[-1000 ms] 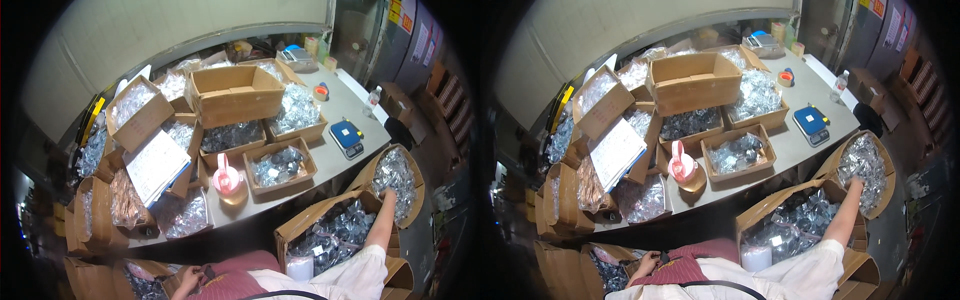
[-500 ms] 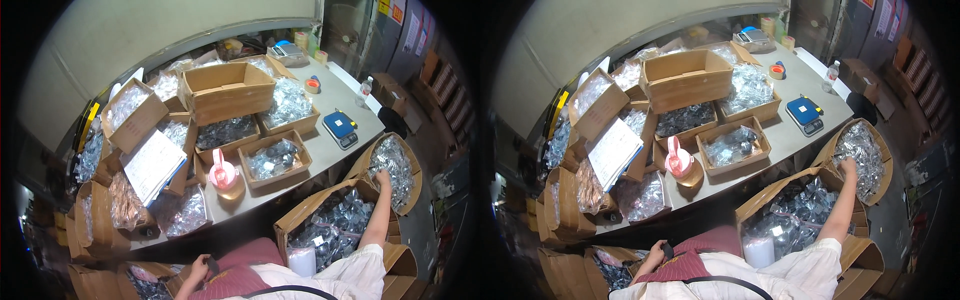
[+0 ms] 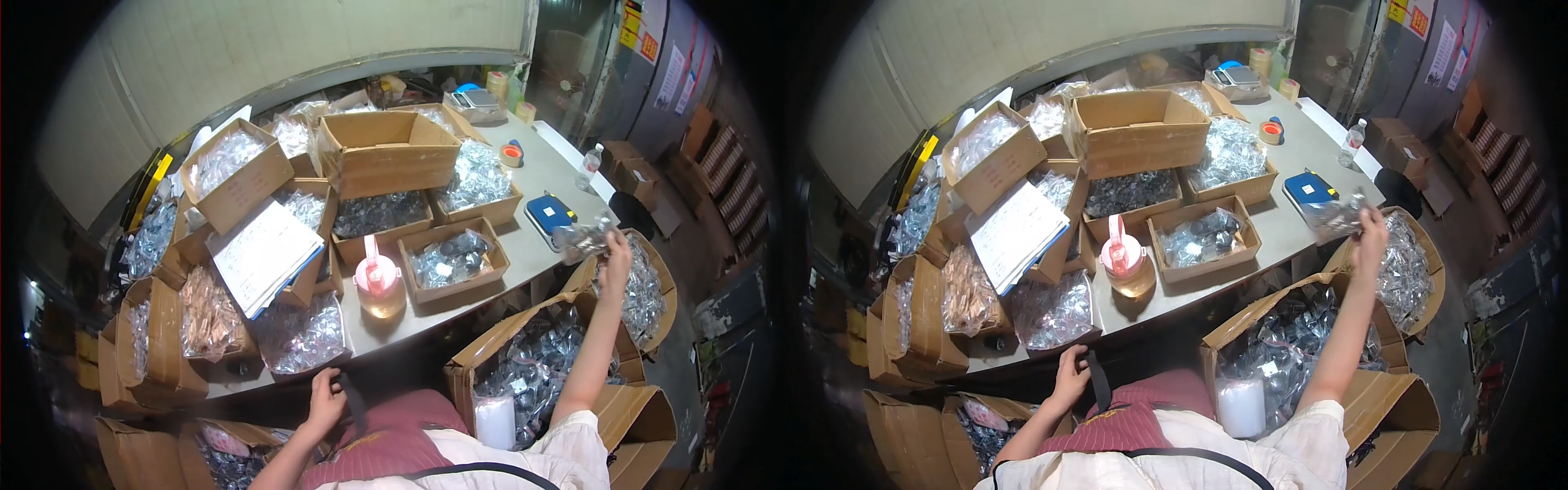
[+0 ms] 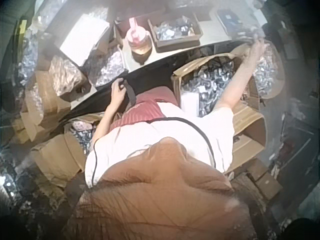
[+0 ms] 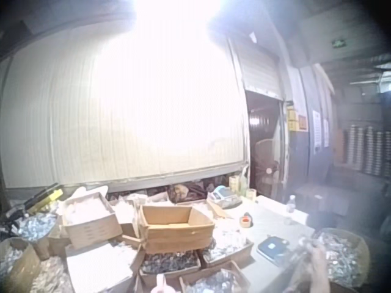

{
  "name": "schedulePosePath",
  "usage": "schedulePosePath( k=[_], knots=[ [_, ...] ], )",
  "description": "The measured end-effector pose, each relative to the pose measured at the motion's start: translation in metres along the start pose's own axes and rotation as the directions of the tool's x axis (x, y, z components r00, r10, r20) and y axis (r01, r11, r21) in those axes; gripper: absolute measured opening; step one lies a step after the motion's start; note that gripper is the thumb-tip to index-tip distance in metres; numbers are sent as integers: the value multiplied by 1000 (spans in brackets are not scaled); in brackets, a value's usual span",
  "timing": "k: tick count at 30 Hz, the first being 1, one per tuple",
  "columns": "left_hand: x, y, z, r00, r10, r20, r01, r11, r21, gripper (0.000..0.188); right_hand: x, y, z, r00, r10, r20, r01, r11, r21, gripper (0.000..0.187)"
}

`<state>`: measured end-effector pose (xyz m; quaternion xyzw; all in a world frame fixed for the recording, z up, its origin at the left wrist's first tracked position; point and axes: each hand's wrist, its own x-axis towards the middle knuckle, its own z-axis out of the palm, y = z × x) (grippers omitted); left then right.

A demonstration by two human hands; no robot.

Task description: The person sorts small black plastic parts by hand from a large cardboard box on the floor into various smaller boxes on a workbench, then handles a pink water bottle and a notebook.

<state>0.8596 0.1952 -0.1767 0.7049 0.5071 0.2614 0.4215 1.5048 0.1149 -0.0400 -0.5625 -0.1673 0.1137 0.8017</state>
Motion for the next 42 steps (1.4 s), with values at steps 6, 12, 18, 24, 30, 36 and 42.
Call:
schedulePosePath(
  k=[6, 12, 18, 24, 30, 36, 42],
  knots=[
    [30, 95, 22, 966, 59, 253, 51, 913, -406, 68, -148, -29, 131, 857, 200, 474, -216, 976, -21, 14],
    [32, 182, 17, 895, 263, 361, 133, 613, -779, 72, -229, -30, 172, 668, 274, 692, -423, 905, 50, 17],
    [27, 186, 11, 970, 138, 202, 91, 563, -822, 34, -256, -34, 171, 427, 219, 877, -376, 925, -49, 38],
    [25, 151, 20, 954, 148, 261, 47, 786, -617, 37, -239, -1, 158, 546, 209, 811, -290, 956, -52, 40],
    [-14, 69, 39, 976, -85, 203, 116, 982, -146, 43, -160, 49, 171, 624, -311, 717, 660, 702, -269, 37],
    [-124, 0, 33, 846, -364, 391, 397, 918, -5, 50, -228, 64, 197, -4, 281, 960, 523, 818, -238, 28],
    [-221, -40, -20, 926, -291, 242, 377, 753, -539, 52, -353, 32, 261, -726, 509, 463, 533, 841, -89, 41]
  ],
)
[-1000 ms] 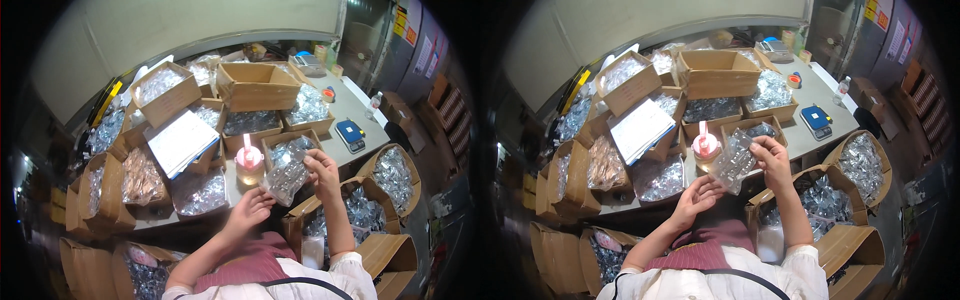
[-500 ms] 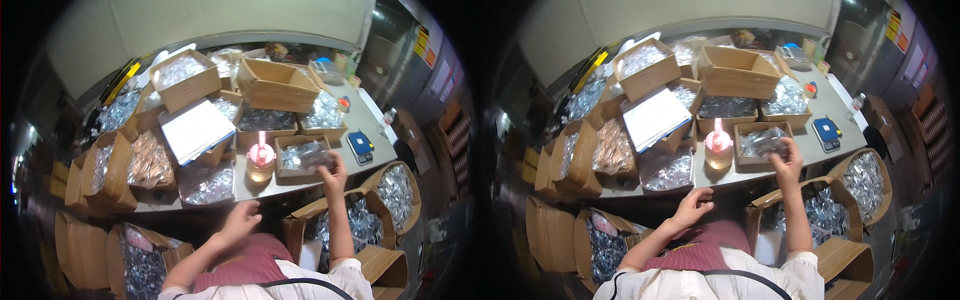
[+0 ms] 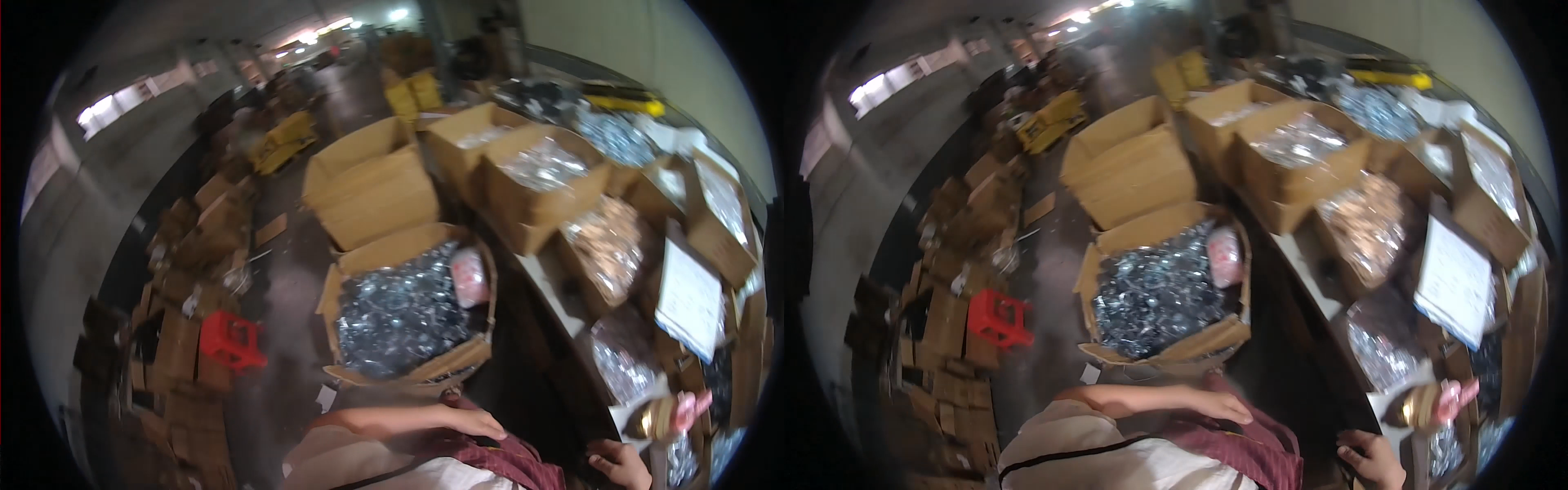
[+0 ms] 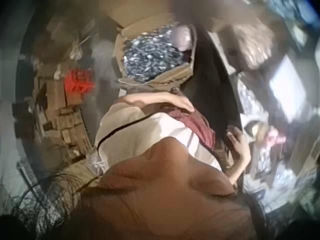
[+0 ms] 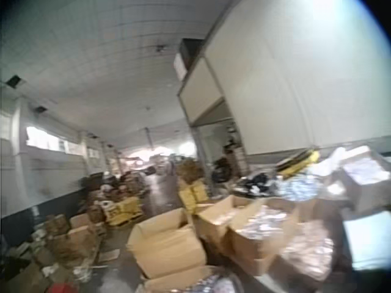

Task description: The person sorts small black plastic parts by hand from a large cardboard box on the floor into various smaller boxes on a workbench, then handles a pink water bottle and a notebook.

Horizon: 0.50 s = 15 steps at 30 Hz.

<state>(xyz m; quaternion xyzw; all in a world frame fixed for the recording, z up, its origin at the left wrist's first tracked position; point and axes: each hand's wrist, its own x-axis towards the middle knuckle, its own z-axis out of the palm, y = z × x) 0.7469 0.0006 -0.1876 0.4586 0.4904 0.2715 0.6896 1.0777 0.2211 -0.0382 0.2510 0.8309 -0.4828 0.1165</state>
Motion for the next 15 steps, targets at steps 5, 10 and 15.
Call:
schedulePosePath(
  k=[5, 10, 15],
  knots=[
    [-75, -41, -93, 992, 83, -91, -62, 974, 216, 37, 126, -65, 6, 983, -182, 15, 179, 950, -255, 29],
    [-164, -79, -232, 783, 235, -575, -150, 970, 191, 22, 254, -141, 19, 995, -100, 12, 101, 992, -81, 31],
    [-288, -163, -434, 148, 83, -985, 28, 996, 88, 16, 374, -180, 39, 977, -212, 12, 208, 945, -252, 33]
  ],
)
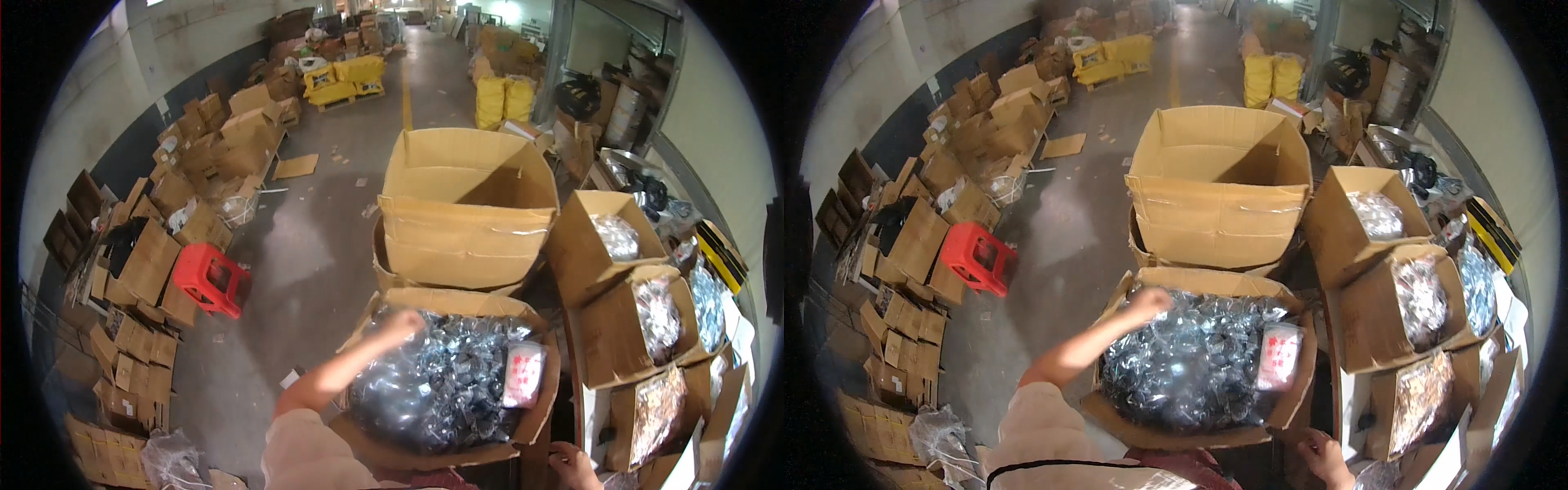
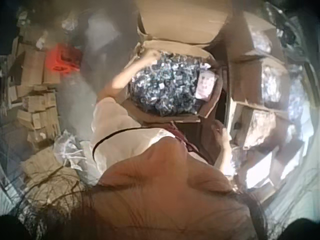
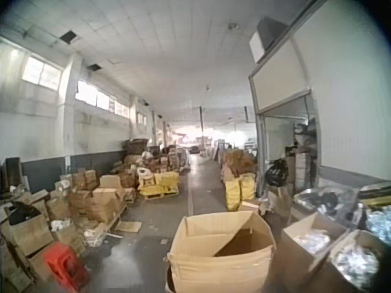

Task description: The person sorts small black plastic parts by hand from a large cardboard box on the floor into various smaller boxes on a workbench, then handles a pink water bottle and a notebook.

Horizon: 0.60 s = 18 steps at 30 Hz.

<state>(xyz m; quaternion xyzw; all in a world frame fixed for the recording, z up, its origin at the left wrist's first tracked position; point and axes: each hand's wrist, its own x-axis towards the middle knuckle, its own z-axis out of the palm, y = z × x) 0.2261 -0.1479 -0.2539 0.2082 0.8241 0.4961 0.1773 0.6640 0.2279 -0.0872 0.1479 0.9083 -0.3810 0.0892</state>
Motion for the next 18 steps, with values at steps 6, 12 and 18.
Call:
schedulePosePath(
  k=[6, 12, 18],
  knots=[
    [166, -104, -125, 858, 227, -461, 130, 772, 622, 27, 66, 9, 42, 958, 288, -7, -285, 949, 137, 38],
    [226, -179, -162, 989, -129, -72, 146, 922, 359, 62, 64, 123, 120, 888, 350, 297, -457, 727, 512, 56],
    [300, -191, -112, 968, -235, -90, 250, 853, 458, 58, 104, 68, 100, 787, 579, 215, -616, 756, 220, 55]
  ],
)
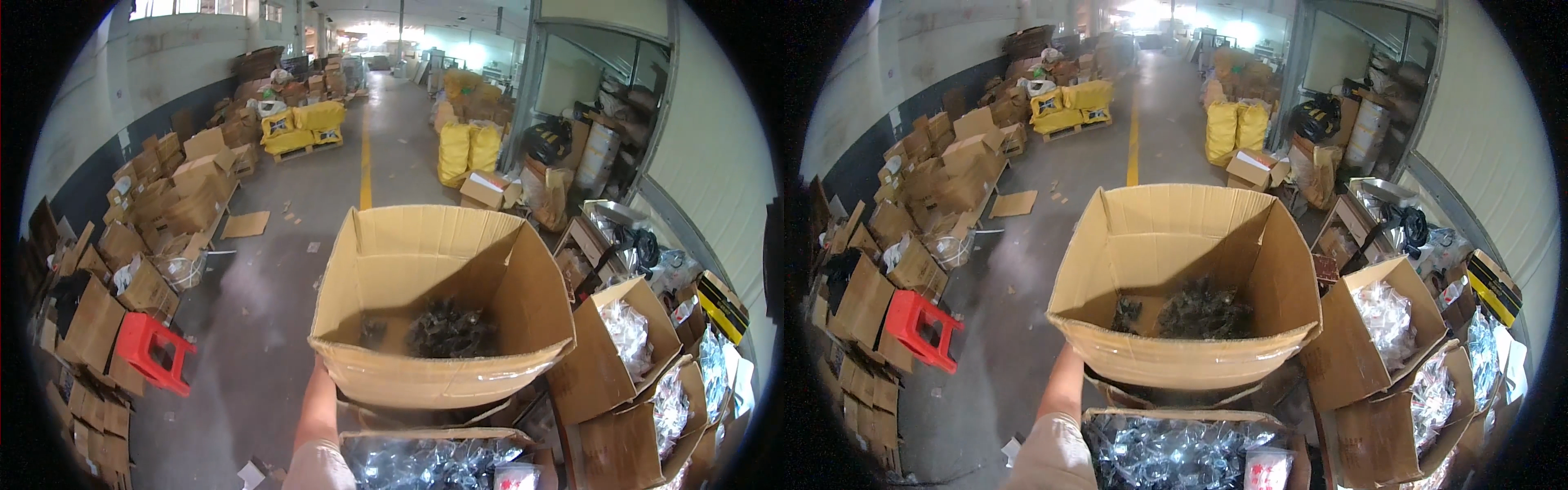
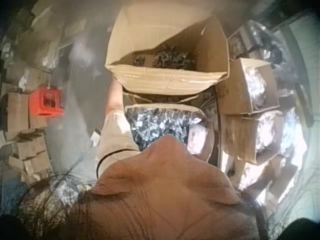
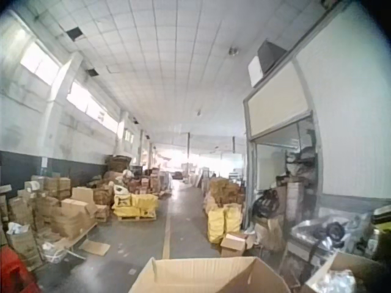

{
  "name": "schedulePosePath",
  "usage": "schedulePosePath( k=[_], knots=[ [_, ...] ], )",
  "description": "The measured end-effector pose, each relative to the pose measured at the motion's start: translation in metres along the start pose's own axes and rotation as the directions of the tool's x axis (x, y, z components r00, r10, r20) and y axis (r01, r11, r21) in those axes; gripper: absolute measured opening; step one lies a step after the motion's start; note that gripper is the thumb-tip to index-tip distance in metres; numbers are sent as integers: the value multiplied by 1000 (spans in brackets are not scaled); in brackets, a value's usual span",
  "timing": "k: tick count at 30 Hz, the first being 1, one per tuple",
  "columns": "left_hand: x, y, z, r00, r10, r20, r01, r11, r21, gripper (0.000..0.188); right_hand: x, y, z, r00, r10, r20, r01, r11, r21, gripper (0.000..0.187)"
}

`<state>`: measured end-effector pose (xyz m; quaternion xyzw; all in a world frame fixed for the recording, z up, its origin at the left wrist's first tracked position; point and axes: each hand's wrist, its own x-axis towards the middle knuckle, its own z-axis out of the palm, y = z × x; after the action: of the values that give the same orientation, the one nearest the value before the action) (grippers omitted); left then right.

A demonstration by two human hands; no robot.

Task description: The person sorts small black plastic parts by hand from a large cardboard box on the floor into various smaller boxes on a workbench, then handles a pink water bottle and a notebook.

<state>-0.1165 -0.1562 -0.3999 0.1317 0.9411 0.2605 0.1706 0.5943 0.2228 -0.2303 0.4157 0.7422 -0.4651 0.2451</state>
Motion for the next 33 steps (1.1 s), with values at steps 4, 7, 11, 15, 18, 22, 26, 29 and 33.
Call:
schedulePosePath(
  k=[4, 7, 11, 15, 18, 22, 26, 29, 33],
  knots=[
    [-5, -15, 17, 997, -78, -17, 78, 997, -15, 56, 14, -15, -11, 997, 74, 35, -72, 997, -39, 54],
    [5, -12, 22, 995, -87, -45, 85, 995, -48, 54, 12, -23, -5, 991, 127, 33, -126, 991, -38, 54],
    [9, -11, 27, 992, -108, -69, 101, 990, -95, 52, 10, -34, -6, 981, 190, 48, -187, 981, -54, 53],
    [6, -13, 27, 985, -132, -107, 115, 981, -157, 50, 2, -34, -3, 994, 111, -10, -110, 994, 22, 51],
    [9, -9, 31, 981, -134, -138, 102, 970, -220, 48, 0, -23, 4, 997, 74, -37, -73, 997, 14, 51],
    [10, -13, 38, 957, -172, -234, 49, 890, -454, 47, 2, -3, 6, 999, 26, -47, -28, 999, -41, 52],
    [-34, -94, 2, 913, -285, -292, -324, -73, -943, 45, 27, 26, -4, 992, -115, 50, 121, 983, -139, 53],
    [-67, 65, -69, 645, -200, -737, -245, 860, -448, 30, 12, 59, 25, 993, -114, -37, 116, 993, 31, 58],
    [-224, 151, -190, 684, -406, -606, -543, 271, -794, 26, -6, 16, 21, 926, -353, -134, 335, 932, -139, 42]
  ],
)
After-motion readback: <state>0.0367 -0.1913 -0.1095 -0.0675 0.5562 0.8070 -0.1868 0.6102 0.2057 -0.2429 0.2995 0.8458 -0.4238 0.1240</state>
